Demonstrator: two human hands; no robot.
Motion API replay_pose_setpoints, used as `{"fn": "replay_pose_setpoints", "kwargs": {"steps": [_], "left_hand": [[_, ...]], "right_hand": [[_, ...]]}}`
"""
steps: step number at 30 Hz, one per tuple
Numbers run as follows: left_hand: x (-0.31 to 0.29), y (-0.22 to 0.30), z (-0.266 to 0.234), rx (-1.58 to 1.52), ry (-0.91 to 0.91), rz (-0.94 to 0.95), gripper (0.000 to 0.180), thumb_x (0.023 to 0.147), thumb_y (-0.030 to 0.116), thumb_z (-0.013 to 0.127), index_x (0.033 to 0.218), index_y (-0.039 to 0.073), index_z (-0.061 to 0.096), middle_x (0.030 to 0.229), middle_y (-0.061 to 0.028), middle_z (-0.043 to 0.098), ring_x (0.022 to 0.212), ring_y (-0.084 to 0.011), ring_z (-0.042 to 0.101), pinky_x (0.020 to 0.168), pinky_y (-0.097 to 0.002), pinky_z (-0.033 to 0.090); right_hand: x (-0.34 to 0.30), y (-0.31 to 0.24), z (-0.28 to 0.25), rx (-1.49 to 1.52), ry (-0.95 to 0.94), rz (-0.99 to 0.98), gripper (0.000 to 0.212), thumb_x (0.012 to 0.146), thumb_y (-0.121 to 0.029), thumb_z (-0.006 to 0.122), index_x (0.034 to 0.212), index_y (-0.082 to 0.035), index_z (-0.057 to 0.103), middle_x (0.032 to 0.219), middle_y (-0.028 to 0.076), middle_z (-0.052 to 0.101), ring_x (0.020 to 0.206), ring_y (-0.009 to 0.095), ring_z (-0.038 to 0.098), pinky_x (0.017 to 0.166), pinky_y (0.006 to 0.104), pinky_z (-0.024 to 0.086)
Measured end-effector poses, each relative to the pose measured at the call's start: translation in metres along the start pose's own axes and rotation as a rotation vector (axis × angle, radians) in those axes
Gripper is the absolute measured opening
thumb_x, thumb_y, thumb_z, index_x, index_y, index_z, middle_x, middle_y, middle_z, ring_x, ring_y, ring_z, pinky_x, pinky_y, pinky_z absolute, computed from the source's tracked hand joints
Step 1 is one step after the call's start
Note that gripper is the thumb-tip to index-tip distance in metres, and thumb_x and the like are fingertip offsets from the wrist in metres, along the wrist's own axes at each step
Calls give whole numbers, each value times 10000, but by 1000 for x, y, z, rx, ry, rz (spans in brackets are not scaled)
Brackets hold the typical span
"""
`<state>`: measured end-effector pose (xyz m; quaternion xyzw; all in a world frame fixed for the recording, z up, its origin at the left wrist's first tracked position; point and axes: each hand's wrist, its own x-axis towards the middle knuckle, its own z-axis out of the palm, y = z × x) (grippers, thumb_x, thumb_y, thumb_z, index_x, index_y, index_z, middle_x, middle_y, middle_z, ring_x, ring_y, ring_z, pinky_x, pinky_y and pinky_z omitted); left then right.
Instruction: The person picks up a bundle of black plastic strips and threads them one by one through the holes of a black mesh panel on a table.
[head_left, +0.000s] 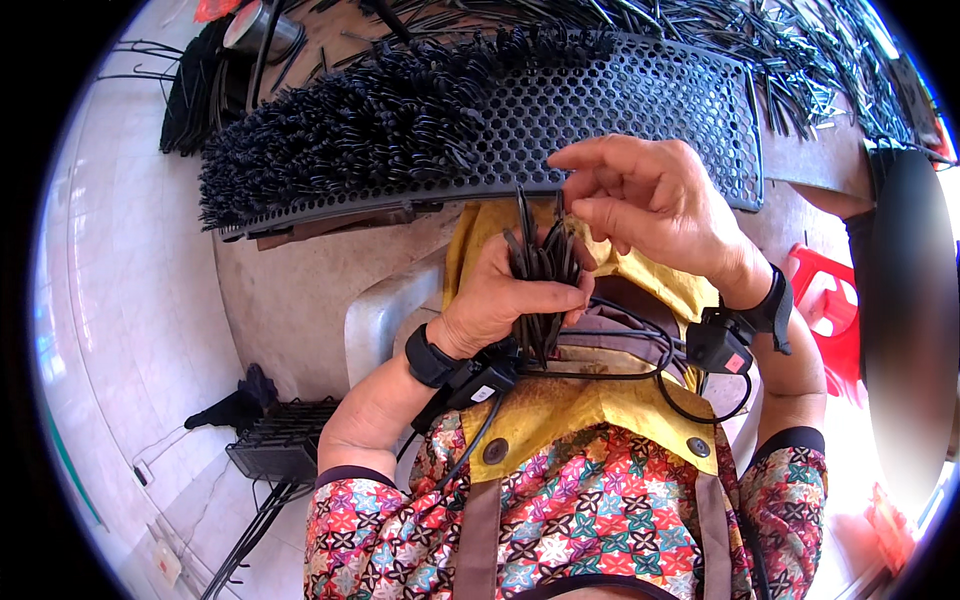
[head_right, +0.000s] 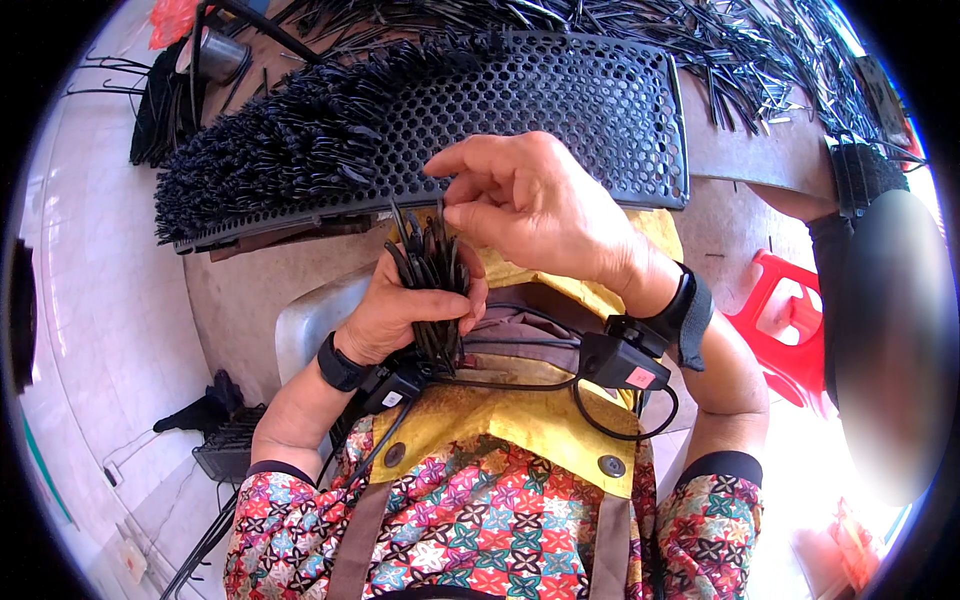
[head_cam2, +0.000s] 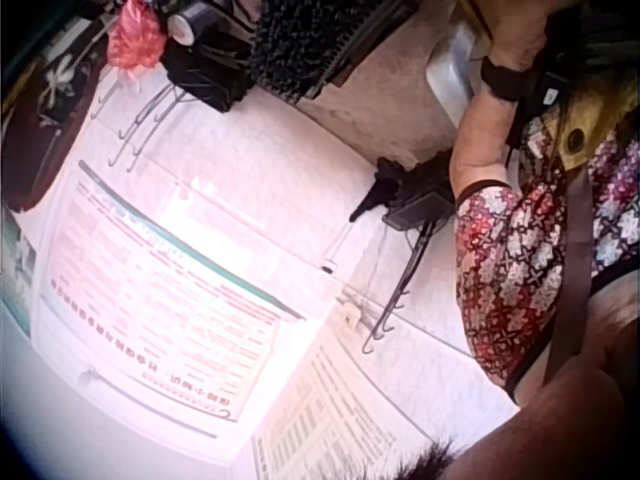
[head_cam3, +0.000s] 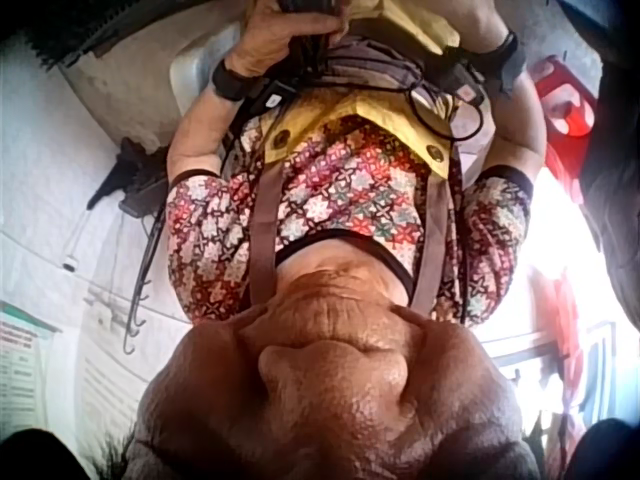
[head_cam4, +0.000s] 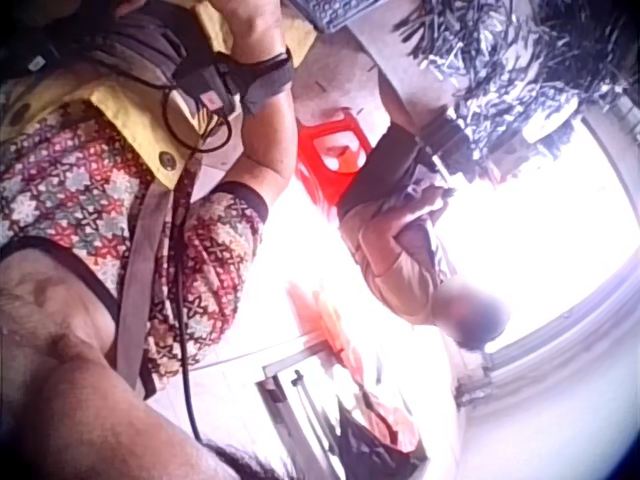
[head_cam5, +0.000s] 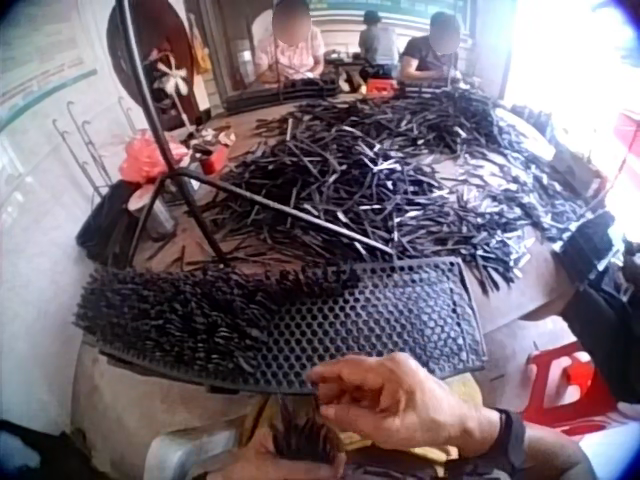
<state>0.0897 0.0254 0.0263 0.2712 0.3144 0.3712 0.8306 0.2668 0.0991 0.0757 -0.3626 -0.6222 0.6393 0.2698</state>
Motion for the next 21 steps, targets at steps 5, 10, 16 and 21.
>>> {"fn": "replay_pose_setpoints", "kwargs": {"steps": [5,10,16,21], "left_hand": [[-1,2,1,-36,-30,-35,242,736,-5,650,963,1,565,759,-80,598,639,-139,577,572,-248,458],[-2,2,1,-40,-2,-65,221,731,21,640,941,3,572,734,-82,598,617,-141,572,559,-248,449],[1,-2,0,-6,17,-63,134,747,40,629,866,-1,584,698,-73,591,596,-134,562,546,-248,441],[1,-1,2,11,51,-87,108,754,37,632,846,1,586,692,-59,588,594,-127,561,546,-244,441]], "right_hand": [[-4,4,2,-12,-75,-7,228,775,-6,593,992,63,581,773,88,643,719,95,600,629,239,486],[-7,11,-3,-164,-179,62,153,805,-6,599,950,41,587,767,50,629,681,72,584,587,212,469],[-11,17,4,46,-92,76,137,800,-32,615,918,35,592,724,51,628,641,61,560,547,222,450],[-10,16,4,-3,-106,105,111,791,-24,615,881,41,601,723,65,639,662,70,567,582,234,461]]}}
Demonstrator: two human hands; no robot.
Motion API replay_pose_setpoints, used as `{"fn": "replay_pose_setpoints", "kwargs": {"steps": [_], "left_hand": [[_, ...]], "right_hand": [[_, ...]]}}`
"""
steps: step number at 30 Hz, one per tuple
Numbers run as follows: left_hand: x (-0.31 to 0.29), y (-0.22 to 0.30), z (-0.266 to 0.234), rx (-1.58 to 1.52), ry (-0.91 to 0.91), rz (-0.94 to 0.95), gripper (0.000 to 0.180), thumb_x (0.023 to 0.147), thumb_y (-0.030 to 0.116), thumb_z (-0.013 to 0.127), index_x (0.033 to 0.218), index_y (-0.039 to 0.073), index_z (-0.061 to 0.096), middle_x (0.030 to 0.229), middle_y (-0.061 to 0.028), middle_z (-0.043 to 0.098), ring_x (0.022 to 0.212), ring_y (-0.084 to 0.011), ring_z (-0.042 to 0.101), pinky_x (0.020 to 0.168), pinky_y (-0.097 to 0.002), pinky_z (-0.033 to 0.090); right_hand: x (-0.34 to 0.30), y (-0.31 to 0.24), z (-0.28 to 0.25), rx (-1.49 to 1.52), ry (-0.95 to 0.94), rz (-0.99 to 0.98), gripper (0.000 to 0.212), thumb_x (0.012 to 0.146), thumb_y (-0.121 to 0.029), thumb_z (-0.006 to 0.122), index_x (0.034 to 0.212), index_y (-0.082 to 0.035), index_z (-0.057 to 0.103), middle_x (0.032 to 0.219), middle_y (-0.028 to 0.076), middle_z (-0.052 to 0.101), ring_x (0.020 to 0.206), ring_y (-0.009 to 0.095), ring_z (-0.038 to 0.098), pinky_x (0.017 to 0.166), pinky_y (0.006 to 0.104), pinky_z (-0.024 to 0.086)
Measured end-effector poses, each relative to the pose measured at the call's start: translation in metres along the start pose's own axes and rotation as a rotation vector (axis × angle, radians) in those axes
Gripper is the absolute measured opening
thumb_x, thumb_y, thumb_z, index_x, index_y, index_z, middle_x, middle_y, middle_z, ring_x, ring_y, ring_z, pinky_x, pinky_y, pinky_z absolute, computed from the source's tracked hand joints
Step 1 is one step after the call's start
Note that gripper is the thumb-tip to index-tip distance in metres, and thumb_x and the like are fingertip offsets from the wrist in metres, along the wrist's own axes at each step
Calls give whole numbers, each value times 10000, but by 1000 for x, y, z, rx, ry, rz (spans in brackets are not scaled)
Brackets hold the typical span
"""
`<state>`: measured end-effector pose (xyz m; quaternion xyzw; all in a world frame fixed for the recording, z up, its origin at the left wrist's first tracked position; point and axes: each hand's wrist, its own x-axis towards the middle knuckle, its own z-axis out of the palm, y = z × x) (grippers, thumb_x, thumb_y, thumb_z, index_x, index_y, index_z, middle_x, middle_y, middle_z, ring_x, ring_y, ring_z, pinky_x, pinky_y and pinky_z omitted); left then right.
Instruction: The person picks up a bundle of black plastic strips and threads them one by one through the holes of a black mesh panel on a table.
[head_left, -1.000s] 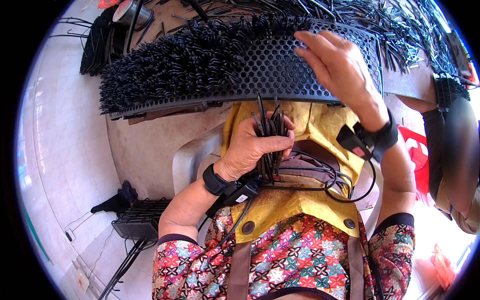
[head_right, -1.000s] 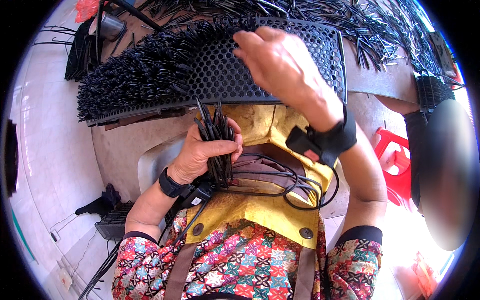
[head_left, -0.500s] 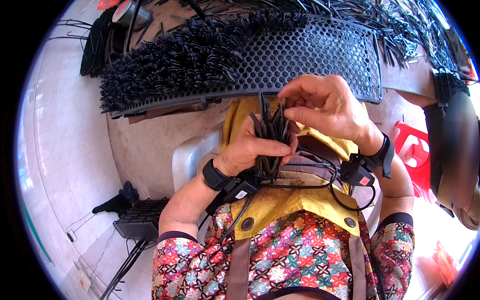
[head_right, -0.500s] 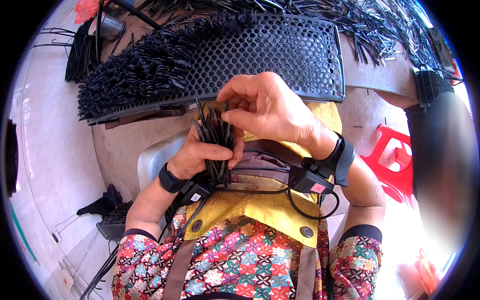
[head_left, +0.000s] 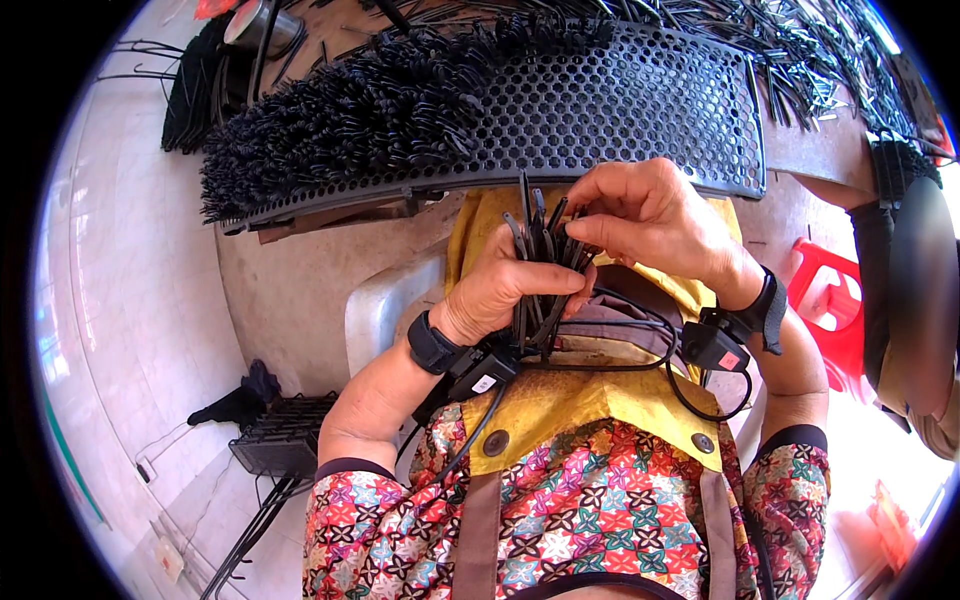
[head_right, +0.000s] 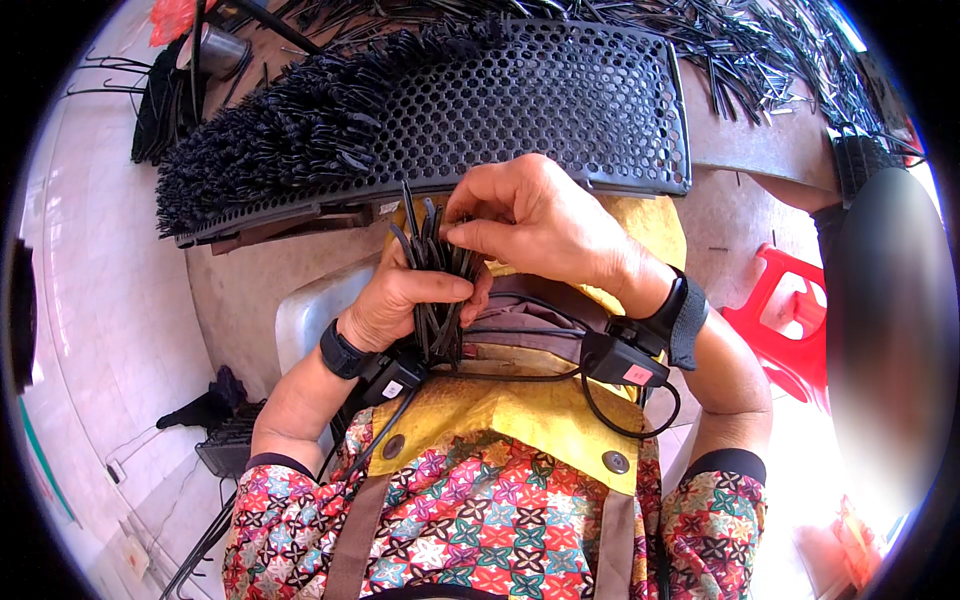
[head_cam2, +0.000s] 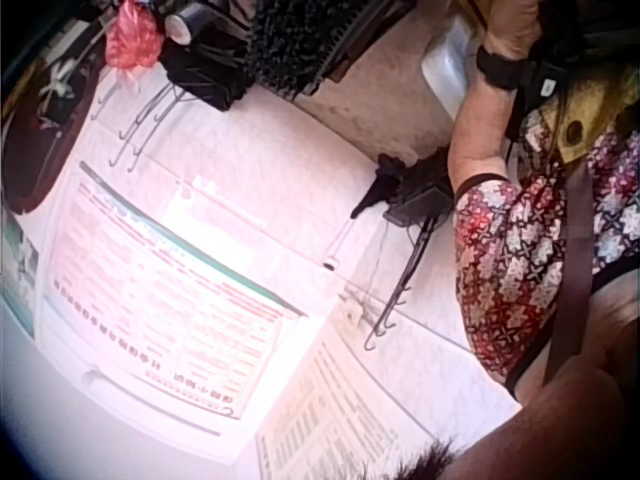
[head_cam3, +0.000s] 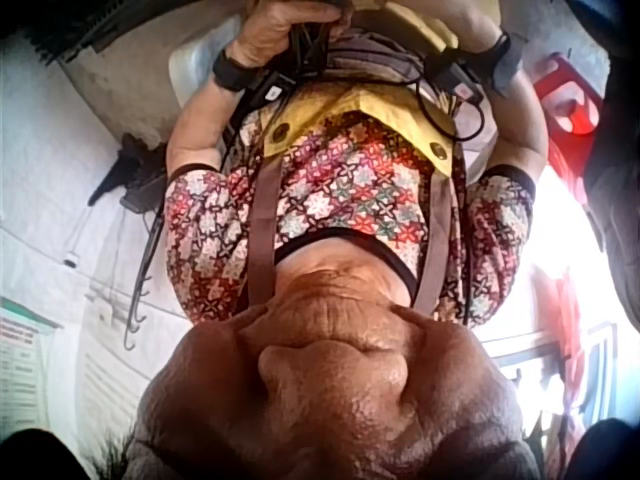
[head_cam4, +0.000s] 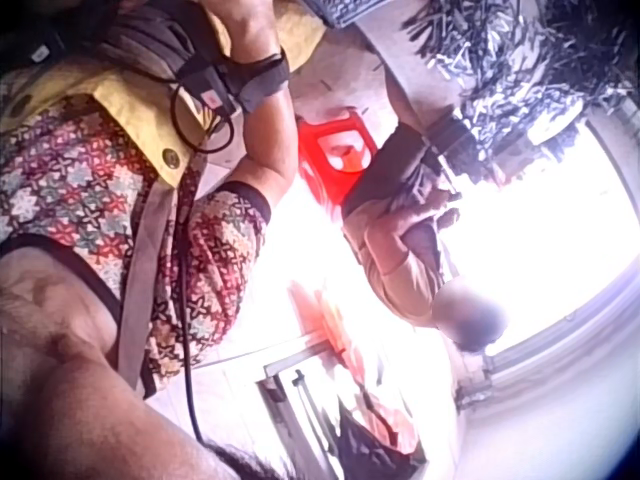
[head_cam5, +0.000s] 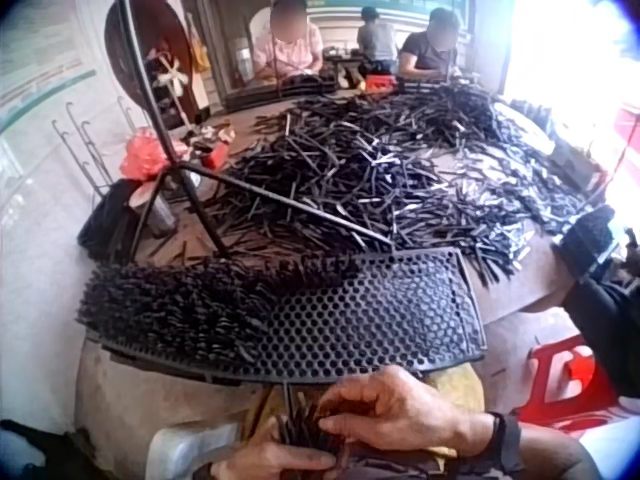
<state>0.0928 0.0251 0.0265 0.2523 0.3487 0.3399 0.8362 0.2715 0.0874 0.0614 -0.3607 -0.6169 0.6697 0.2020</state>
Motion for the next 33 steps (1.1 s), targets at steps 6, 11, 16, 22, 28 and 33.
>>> {"fn": "replay_pose_setpoints", "kwargs": {"steps": [6,11,16,22,28,33], "left_hand": [[3,-6,-7,-11,-23,22,167,778,12,641,927,-7,569,727,-65,600,602,-125,572,551,-238,458],[2,-5,-7,-21,27,-8,235,771,-5,639,985,-19,541,762,-87,605,616,-141,582,562,-248,471],[2,-4,-7,4,11,-9,253,767,-14,610,1006,-22,530,777,-116,592,626,-172,569,562,-275,461],[1,-3,-6,-14,48,-37,258,763,-10,603,1008,-18,524,770,-124,590,622,-178,569,566,-278,461],[0,-3,-6,9,41,-14,267,752,-7,601,1007,-11,522,762,-134,588,615,-180,568,559,-275,449],[2,-2,-5,9,62,-31,268,741,-3,609,996,-11,528,745,-132,587,594,-179,560,557,-273,446]], "right_hand": [[-7,-2,-2,-47,185,-157,75,790,-2,604,847,47,604,688,49,604,650,67,556,563,232,448],[-1,-20,-29,-7,609,-384,88,821,4,619,908,4,634,668,16,619,530,26,535,436,149,395],[26,-12,-58,-349,885,-736,151,829,2,619,980,10,621,781,68,654,594,64,585,499,164,447],[44,2,-66,-581,904,-784,218,820,-14,640,1036,-41,635,810,42,671,641,64,623,539,167,470],[52,-17,-58,-913,952,-839,151,752,6,655,900,8,620,761,141,639,624,267,630,547,299,482],[61,-11,-67,-1015,777,-999,194,742,29,630,932,15,597,759,159,615,656,286,621,546,330,484]]}}
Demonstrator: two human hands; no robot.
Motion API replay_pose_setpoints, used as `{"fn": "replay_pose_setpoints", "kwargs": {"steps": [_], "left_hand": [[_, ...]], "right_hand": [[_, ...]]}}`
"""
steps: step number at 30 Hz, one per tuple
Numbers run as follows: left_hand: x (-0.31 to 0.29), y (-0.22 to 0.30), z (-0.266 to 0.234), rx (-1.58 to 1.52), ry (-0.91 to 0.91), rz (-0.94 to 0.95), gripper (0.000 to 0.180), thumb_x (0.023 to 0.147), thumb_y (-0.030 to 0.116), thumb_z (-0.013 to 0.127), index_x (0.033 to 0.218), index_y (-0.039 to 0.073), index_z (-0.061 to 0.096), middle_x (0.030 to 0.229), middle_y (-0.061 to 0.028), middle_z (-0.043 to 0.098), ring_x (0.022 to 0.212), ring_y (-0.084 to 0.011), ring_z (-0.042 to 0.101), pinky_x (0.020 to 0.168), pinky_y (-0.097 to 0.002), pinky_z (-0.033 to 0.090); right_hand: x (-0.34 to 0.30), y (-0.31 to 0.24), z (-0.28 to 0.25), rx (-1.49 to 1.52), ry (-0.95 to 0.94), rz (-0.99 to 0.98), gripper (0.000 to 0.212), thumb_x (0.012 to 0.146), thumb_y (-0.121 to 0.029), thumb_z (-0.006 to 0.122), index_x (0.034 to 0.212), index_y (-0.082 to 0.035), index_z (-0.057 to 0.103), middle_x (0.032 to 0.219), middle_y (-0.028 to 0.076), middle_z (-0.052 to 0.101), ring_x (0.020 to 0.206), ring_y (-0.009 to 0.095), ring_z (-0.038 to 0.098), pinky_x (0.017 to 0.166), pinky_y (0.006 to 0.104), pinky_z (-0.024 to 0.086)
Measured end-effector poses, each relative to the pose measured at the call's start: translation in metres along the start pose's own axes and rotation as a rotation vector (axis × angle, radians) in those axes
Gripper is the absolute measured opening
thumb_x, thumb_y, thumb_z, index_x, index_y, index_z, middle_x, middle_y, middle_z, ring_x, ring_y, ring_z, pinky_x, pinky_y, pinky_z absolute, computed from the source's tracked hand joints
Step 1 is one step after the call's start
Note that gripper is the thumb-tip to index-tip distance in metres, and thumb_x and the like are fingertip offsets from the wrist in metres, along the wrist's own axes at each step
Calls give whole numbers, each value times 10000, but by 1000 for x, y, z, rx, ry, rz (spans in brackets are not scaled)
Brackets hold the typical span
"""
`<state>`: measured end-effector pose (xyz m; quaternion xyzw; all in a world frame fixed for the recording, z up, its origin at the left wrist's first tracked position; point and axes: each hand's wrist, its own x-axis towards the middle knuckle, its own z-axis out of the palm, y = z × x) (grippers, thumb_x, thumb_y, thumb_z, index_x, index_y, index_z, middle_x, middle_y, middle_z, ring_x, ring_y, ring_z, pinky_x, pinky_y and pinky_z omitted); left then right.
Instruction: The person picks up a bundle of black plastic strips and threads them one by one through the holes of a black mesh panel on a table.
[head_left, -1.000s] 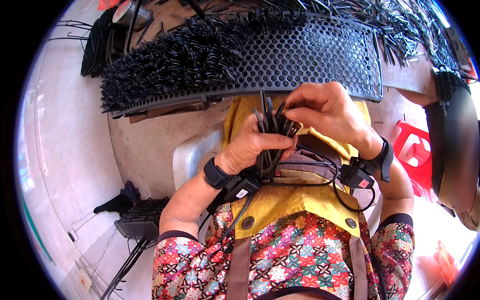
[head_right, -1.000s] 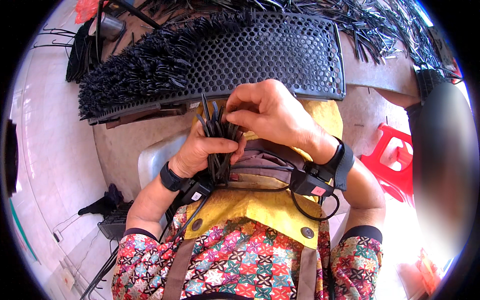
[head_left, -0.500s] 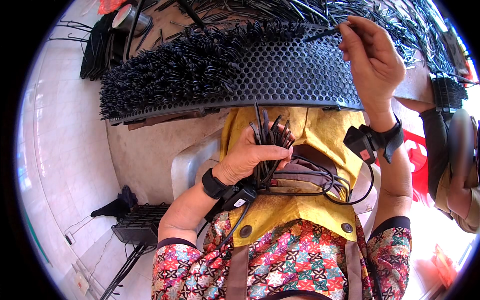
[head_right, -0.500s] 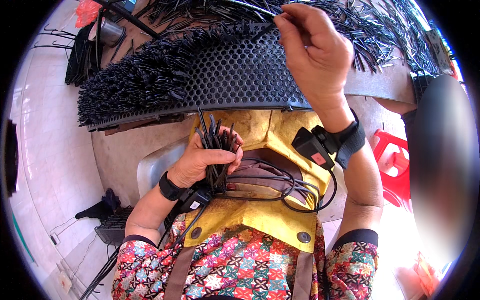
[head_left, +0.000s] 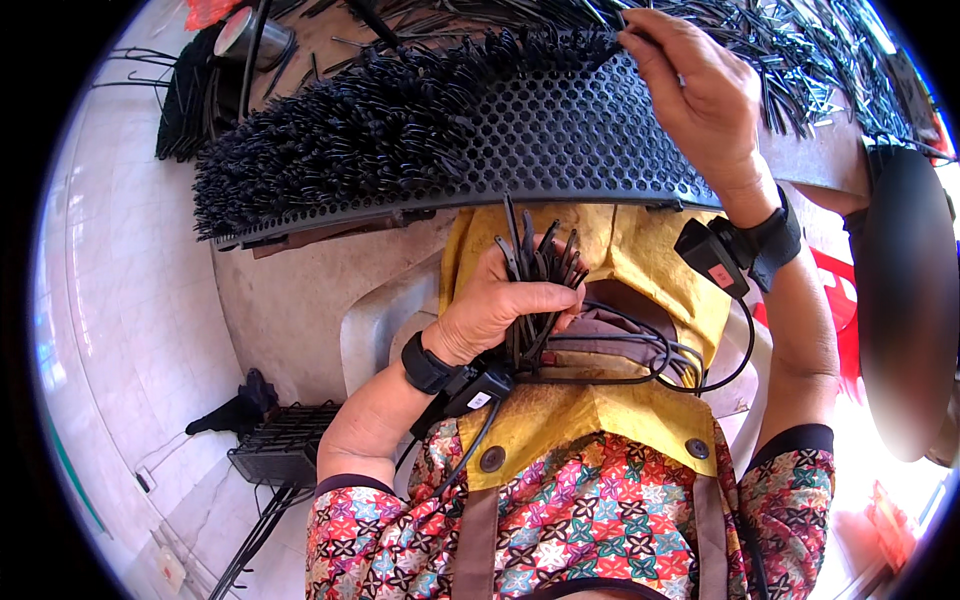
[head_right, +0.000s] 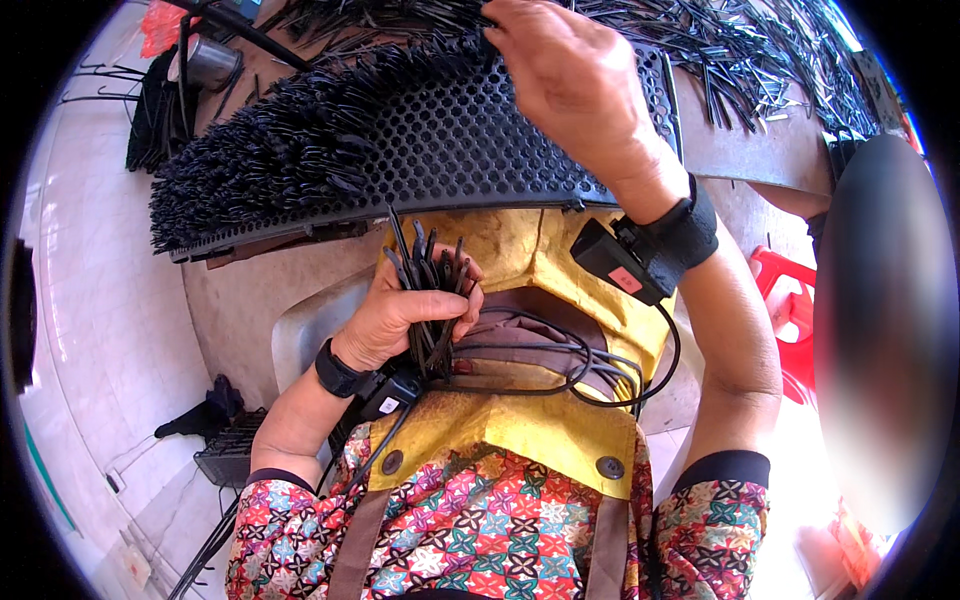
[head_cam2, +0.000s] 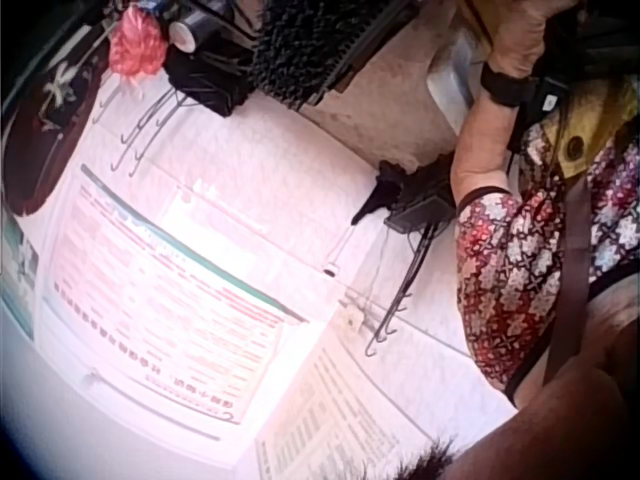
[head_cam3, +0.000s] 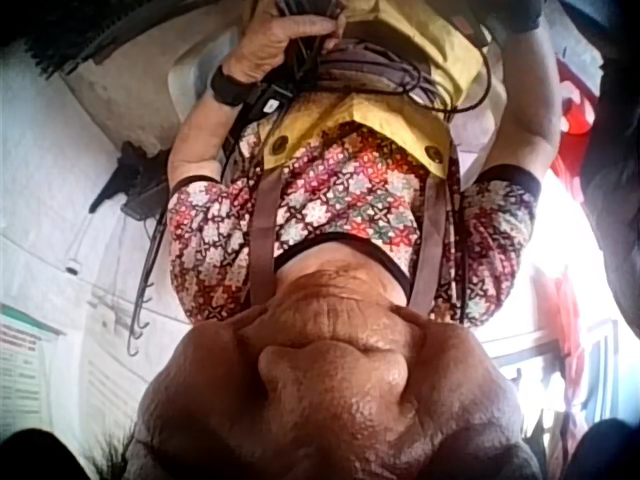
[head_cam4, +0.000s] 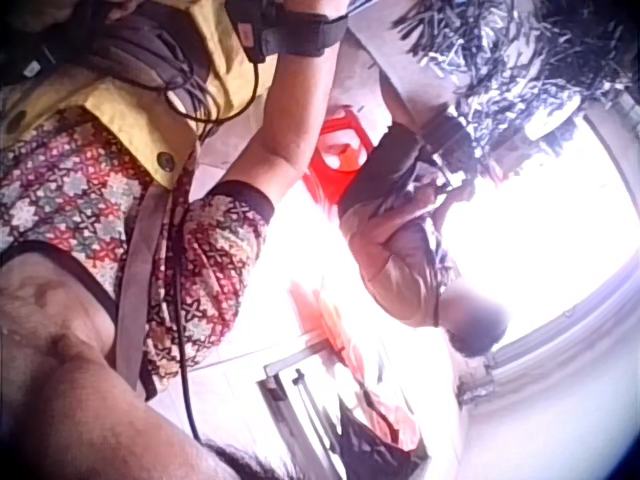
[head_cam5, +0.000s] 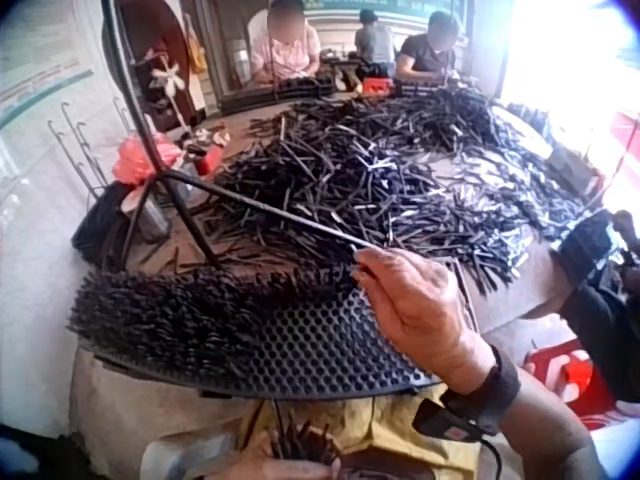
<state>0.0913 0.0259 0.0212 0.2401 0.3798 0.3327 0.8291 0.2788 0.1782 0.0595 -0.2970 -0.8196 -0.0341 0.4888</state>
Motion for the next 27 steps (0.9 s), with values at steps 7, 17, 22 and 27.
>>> {"fn": "replay_pose_setpoints", "kwargs": {"steps": [7,17,22,27], "left_hand": [[1,0,-1,-22,15,-2,242,756,12,658,969,-35,554,731,-88,607,602,-144,587,572,-245,470],[-2,4,-5,-56,-9,119,254,751,7,626,987,-35,539,767,-102,602,608,-166,578,553,-271,476],[-2,9,-9,11,-31,222,332,753,89,577,1076,34,527,738,-98,543,598,-172,520,541,-301,437],[1,14,-6,-169,-124,286,322,780,104,579,1092,46,527,765,-69,520,613,-157,493,558,-289,422]], "right_hand": [[9,-8,-2,-205,-584,85,125,772,-63,522,869,15,529,639,155,541,608,347,565,509,437,445],[-35,-46,-25,111,-221,99,149,798,-19,643,945,-7,626,726,98,645,581,187,623,509,254,475],[-71,-73,-33,319,-264,379,140,790,-53,646,924,-17,626,717,138,617,601,293,609,522,312,477],[-98,-85,-33,699,-415,916,161,871,-127,599,950,12,617,682,11,609,562,39,539,493,210,451]]}}
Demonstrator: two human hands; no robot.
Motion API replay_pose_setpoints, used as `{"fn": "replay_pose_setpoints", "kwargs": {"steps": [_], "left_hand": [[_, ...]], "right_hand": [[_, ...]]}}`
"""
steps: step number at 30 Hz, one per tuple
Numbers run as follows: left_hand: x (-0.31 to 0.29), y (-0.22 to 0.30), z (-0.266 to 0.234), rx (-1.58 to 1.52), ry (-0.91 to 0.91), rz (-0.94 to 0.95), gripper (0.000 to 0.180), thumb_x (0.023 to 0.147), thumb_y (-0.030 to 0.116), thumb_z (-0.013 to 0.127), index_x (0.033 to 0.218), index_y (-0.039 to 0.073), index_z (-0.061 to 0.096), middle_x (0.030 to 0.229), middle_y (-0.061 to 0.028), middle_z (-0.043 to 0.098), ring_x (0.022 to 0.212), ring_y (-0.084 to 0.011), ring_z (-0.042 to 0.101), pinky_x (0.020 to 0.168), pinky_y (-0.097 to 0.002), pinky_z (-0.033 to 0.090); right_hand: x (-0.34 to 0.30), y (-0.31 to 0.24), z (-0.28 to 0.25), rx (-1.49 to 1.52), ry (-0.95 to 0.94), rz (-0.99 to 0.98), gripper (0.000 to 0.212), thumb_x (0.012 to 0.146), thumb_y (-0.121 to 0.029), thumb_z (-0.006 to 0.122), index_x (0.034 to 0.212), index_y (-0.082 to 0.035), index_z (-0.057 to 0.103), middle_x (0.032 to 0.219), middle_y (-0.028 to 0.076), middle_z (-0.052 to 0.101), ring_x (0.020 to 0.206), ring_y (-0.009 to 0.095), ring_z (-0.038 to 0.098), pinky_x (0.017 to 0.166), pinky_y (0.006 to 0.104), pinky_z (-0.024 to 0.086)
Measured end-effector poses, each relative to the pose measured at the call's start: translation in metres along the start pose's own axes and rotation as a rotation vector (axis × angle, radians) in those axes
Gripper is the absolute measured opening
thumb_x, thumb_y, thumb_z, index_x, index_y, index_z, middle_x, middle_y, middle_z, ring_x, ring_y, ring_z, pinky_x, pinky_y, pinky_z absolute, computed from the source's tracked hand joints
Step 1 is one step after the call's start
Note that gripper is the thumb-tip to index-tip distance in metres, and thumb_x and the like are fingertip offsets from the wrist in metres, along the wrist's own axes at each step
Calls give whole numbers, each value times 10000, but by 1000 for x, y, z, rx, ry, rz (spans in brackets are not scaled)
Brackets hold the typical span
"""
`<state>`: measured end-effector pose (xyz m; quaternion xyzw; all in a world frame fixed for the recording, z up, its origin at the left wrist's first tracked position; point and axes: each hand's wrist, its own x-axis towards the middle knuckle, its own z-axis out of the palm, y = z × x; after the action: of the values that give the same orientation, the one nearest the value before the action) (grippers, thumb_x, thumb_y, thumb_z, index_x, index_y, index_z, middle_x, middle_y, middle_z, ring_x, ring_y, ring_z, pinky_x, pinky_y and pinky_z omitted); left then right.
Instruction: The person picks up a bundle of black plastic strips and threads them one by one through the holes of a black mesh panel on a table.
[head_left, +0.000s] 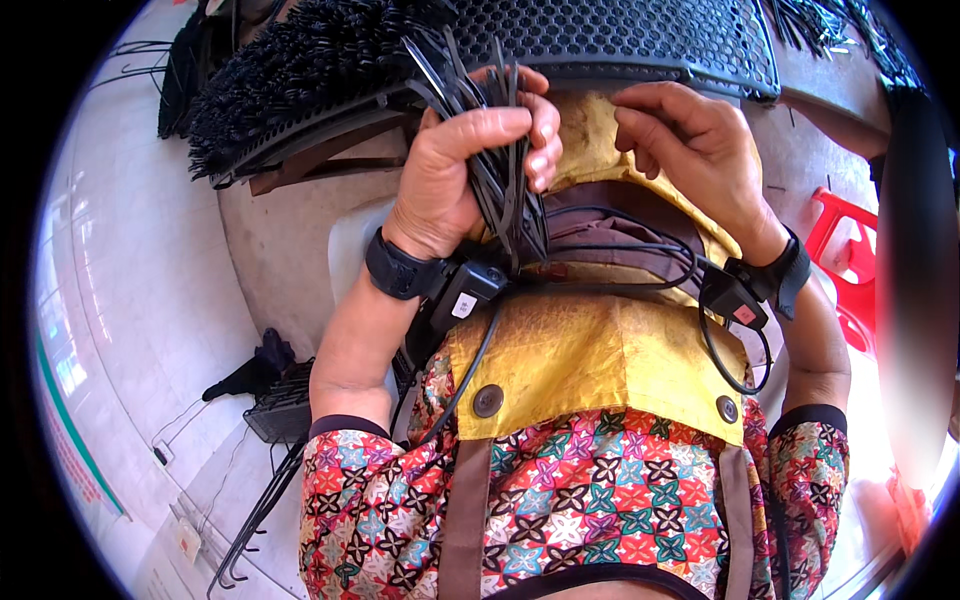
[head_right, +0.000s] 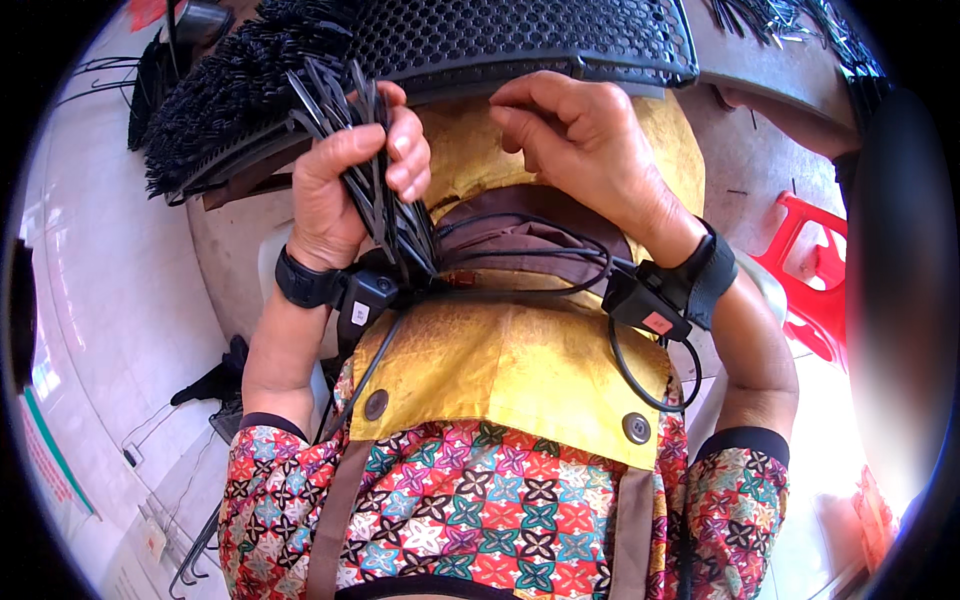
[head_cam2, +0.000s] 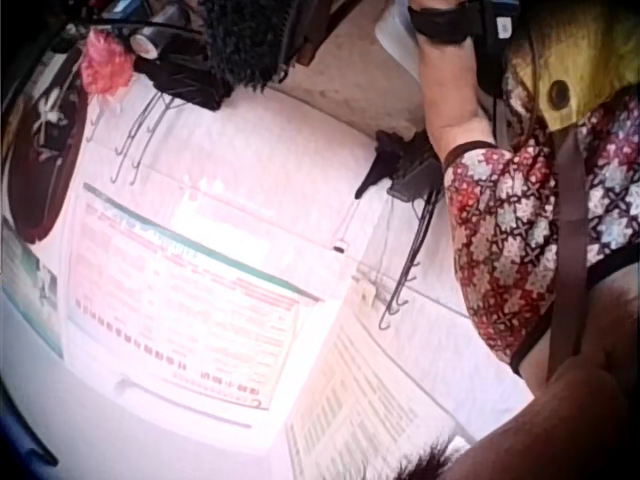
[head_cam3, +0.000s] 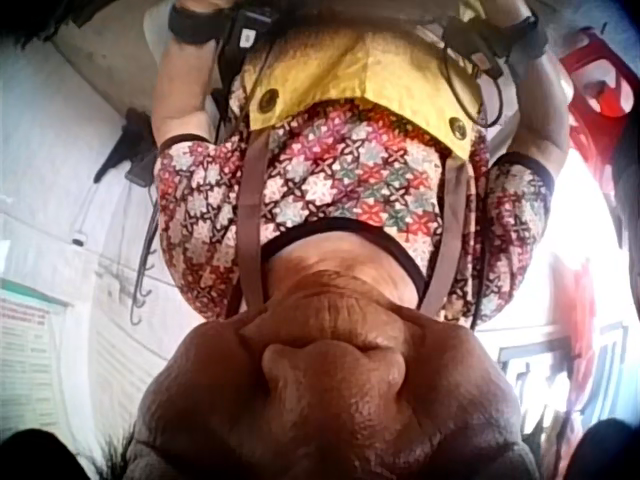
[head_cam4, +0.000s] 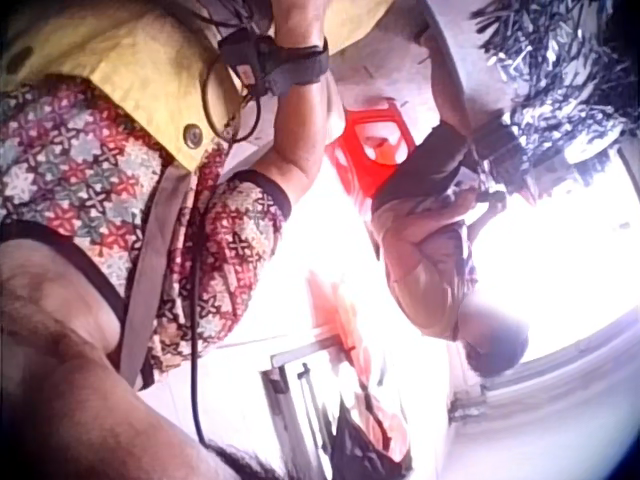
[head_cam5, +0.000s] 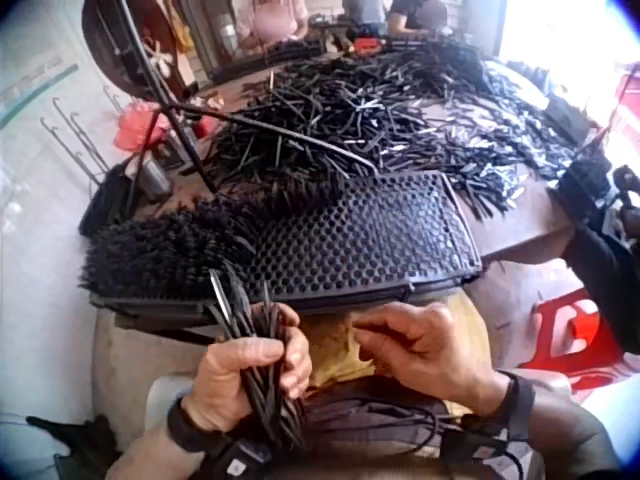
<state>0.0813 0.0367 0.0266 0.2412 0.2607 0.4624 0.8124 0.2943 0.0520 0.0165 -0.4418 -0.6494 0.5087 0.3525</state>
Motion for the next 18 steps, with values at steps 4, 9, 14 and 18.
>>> {"fn": "replay_pose_setpoints", "kwargs": {"steps": [4,9,14,18], "left_hand": [[8,7,2,-48,-44,76,282,814,113,567,1079,34,508,799,-60,488,653,-149,466,590,-289,411],[11,9,9,-49,-21,172,245,820,52,566,1051,26,489,855,-83,521,730,-172,484,651,-305,420],[25,8,12,75,130,373,279,779,-55,579,1036,23,500,893,-107,572,801,-209,562,688,-335,502],[28,7,22,193,199,494,323,755,-88,590,1044,26,501,883,-90,585,756,-213,611,684,-345,539]], "right_hand": [[-1,12,5,164,-110,147,259,884,-217,592,944,34,619,742,46,629,608,79,582,552,215,496],[-3,5,19,487,-176,351,453,868,-394,590,977,46,600,856,125,636,740,164,627,668,263,524],[12,-1,28,829,-309,360,514,870,-438,569,1051,43,566,887,108,603,783,190,612,682,361,544],[8,-2,42,1004,-268,369,516,884,-458,528,1100,10,536,940,108,595,806,214,611,681,397,545]]}}
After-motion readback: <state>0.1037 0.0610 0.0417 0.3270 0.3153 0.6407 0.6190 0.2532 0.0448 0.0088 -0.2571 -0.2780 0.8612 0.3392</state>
